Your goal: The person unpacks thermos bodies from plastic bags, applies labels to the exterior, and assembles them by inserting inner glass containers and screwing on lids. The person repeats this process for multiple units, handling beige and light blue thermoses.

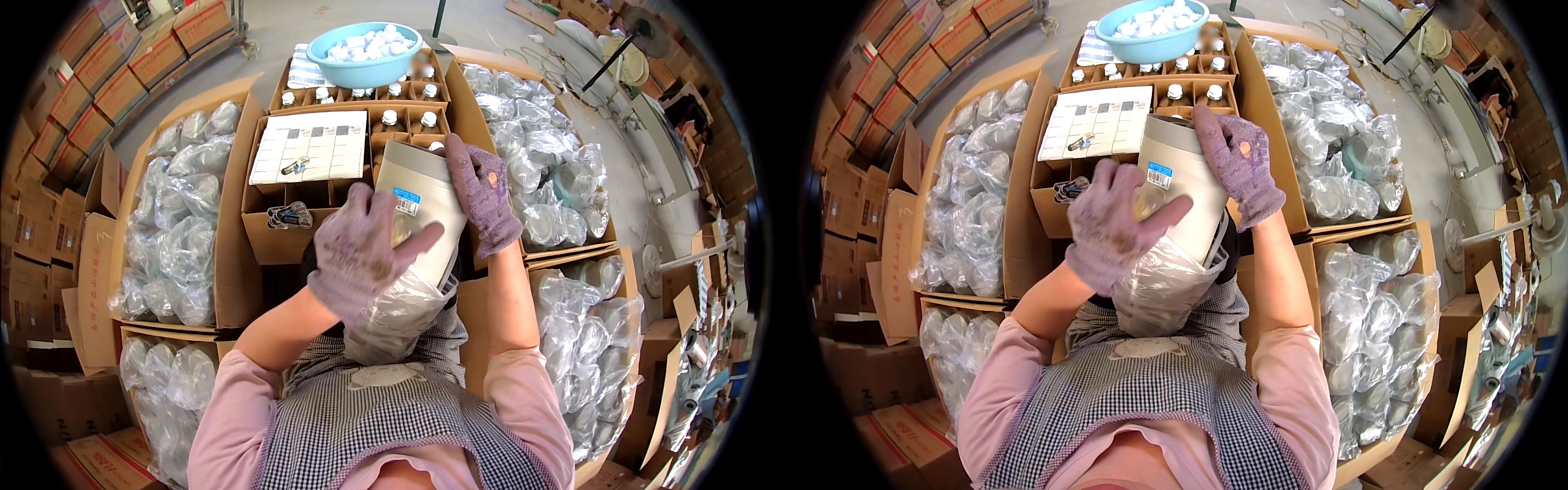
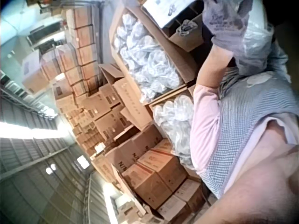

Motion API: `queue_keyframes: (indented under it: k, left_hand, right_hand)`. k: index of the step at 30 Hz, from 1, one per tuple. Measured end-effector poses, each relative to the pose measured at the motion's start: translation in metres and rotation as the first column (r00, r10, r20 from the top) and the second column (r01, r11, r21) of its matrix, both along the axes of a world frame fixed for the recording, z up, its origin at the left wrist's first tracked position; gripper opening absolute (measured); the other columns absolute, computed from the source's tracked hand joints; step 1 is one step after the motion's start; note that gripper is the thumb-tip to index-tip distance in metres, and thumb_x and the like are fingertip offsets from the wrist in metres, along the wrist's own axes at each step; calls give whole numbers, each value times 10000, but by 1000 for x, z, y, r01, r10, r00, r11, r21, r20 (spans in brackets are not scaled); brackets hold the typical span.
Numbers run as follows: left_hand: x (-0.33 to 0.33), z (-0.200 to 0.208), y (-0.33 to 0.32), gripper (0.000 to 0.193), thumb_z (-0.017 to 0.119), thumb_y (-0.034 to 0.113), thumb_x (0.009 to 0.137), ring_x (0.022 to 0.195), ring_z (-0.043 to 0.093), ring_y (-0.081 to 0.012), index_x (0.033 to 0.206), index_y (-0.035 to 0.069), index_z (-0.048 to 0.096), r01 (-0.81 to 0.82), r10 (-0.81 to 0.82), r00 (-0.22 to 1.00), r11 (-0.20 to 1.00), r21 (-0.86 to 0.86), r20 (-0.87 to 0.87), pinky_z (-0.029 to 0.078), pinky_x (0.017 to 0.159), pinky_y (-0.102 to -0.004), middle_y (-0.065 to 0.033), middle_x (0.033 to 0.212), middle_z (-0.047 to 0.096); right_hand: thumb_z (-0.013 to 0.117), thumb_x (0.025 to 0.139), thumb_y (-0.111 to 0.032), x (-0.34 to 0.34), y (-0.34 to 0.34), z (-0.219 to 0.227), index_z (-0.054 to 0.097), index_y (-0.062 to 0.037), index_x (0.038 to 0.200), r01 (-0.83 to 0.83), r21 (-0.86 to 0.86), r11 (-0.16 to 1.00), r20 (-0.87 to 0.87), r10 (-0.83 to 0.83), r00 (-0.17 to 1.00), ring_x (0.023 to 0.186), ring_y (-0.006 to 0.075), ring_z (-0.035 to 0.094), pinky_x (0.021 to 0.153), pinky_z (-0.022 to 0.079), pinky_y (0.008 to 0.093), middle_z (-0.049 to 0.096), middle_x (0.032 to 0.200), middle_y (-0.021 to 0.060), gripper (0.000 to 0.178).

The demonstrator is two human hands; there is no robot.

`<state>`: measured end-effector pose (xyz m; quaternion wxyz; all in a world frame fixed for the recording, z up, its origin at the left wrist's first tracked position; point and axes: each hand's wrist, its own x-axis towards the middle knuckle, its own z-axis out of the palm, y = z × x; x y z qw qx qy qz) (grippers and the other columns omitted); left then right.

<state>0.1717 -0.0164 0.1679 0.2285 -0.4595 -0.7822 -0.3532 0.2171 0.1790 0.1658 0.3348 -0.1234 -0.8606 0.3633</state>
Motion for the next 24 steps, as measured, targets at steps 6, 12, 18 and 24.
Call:
queue_keyframes:
  k: [6,12,18,24]
  left_hand:
    - [-14,-20,16,297,798,195,729,619,610,-267,915,75,600,60,-60,998,997,-38,-3,498,539,-368,-78,818,577]
    - [-26,-26,11,205,722,10,708,642,588,-256,880,60,622,213,-216,975,974,71,49,485,561,-347,-76,800,576]
    - [-43,-56,12,112,689,-32,792,610,573,-176,867,21,624,312,-388,912,867,389,132,454,548,-278,-95,790,606]
    - [-23,-46,0,63,646,-36,877,587,570,-111,827,-5,623,64,-626,468,728,682,624,427,519,-239,-92,832,635]
  right_hand:
    - [561,967,-327,0,4,-3,660,-30,926,35,-65,997,28,-33,999,633,317,563,620,452,396,596,683,172,316]
    - [592,952,-329,-4,5,-10,663,4,866,-2,-79,997,-74,-3,997,606,275,539,602,440,382,587,662,167,352]
    - [626,939,-324,0,-2,-4,665,31,830,19,-235,972,-19,-24,1000,604,196,518,592,434,360,575,645,132,373]
    - [623,944,-293,-3,6,-17,667,12,860,34,-206,978,-41,-43,998,604,223,522,601,441,353,585,672,124,319]
